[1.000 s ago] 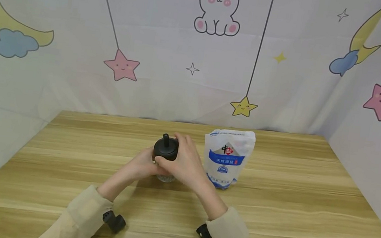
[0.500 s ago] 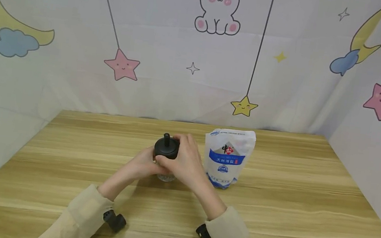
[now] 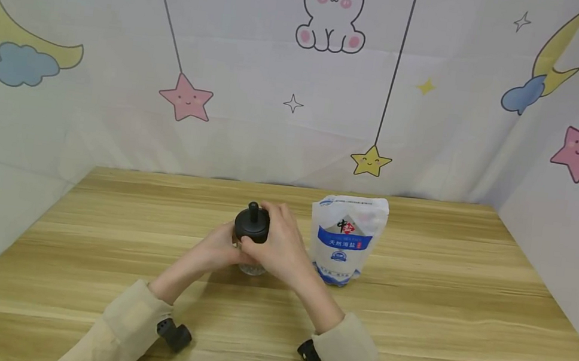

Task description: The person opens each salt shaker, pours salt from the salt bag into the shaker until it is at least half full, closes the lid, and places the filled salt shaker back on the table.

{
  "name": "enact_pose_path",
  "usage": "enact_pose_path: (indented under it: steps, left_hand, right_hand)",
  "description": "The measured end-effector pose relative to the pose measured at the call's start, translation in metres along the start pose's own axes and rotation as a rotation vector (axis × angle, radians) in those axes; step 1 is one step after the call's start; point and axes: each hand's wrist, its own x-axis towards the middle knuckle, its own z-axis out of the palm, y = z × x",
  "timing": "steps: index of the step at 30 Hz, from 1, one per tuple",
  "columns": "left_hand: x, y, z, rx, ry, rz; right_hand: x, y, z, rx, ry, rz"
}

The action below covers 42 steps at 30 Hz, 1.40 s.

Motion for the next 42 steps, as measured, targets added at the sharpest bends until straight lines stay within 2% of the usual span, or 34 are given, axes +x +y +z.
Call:
enact_pose_path:
  steps: [7, 12, 20, 42]
  left_hand:
    - [-0.0003, -0.0001, 0.0002, 0.004, -0.005, 0.003]
    - [-0.0009, 0.0003, 0.0002, -0.010, -0.017, 0.026]
    - [-0.0003, -0.0006, 0.0009, -0.031, -0.026, 0.022]
    - [-0.0012, 0.0007, 0.0000, 0.012, 0.007, -0.013]
  right_hand:
    - [-0.0007, -0.0002, -0.0008, -0.005, -0.009, -0.005]
    - [-0.0010, 0.0001, -0.0005, -0.006, 0.020, 0.014]
    - [-0.0014, 0.0000, 0.0005, -0.023, 0.052, 0.028]
    - [-0.0014, -0.0013, -0.0001, -0.007, -0.008, -0.019]
